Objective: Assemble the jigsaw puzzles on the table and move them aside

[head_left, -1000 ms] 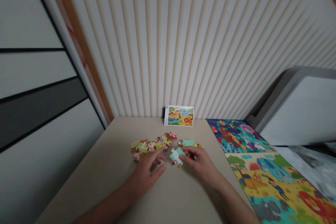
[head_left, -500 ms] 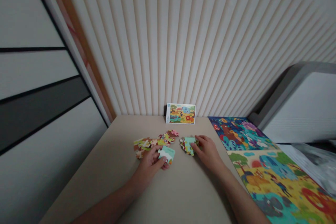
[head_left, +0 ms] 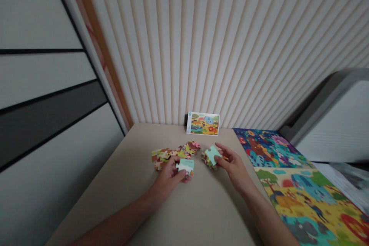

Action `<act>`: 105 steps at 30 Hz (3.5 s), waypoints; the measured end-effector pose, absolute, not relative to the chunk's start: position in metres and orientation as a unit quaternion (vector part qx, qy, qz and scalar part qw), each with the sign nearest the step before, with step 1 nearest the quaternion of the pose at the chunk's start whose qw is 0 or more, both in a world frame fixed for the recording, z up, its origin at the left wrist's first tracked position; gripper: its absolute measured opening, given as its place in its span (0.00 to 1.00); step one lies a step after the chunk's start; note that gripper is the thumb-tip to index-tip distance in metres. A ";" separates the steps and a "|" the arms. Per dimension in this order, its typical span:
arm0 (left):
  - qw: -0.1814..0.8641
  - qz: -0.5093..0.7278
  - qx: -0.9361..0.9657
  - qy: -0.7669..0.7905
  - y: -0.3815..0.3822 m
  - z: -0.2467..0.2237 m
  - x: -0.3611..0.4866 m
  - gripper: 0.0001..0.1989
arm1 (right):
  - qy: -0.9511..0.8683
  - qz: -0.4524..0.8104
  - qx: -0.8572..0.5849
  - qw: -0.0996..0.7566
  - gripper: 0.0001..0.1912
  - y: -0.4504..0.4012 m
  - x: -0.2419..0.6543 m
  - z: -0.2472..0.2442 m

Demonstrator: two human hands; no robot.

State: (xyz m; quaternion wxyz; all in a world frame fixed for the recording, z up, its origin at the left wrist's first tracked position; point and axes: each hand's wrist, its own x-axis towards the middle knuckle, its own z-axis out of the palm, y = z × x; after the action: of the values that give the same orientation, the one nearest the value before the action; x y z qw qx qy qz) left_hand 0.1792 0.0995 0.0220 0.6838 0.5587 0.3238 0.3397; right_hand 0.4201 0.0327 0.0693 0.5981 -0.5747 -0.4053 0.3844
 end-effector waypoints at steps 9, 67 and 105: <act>0.719 0.359 0.506 0.313 0.098 0.028 0.181 0.30 | -0.341 0.492 -0.533 0.598 0.21 0.028 0.393 0.068; 0.252 0.213 0.904 0.271 0.080 0.029 0.169 0.06 | -0.585 0.126 -0.745 0.293 0.17 0.030 0.450 0.054; 0.256 0.201 0.935 0.144 0.074 0.041 0.168 0.10 | -0.589 0.191 -0.710 0.335 0.18 0.030 0.440 0.043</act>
State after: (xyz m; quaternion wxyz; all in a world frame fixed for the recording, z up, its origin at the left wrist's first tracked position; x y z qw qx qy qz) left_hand 0.1678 0.0739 0.0412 0.2562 0.9345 0.1440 0.2008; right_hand 0.4402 0.0301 0.0432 0.3354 -0.7098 -0.5894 0.1906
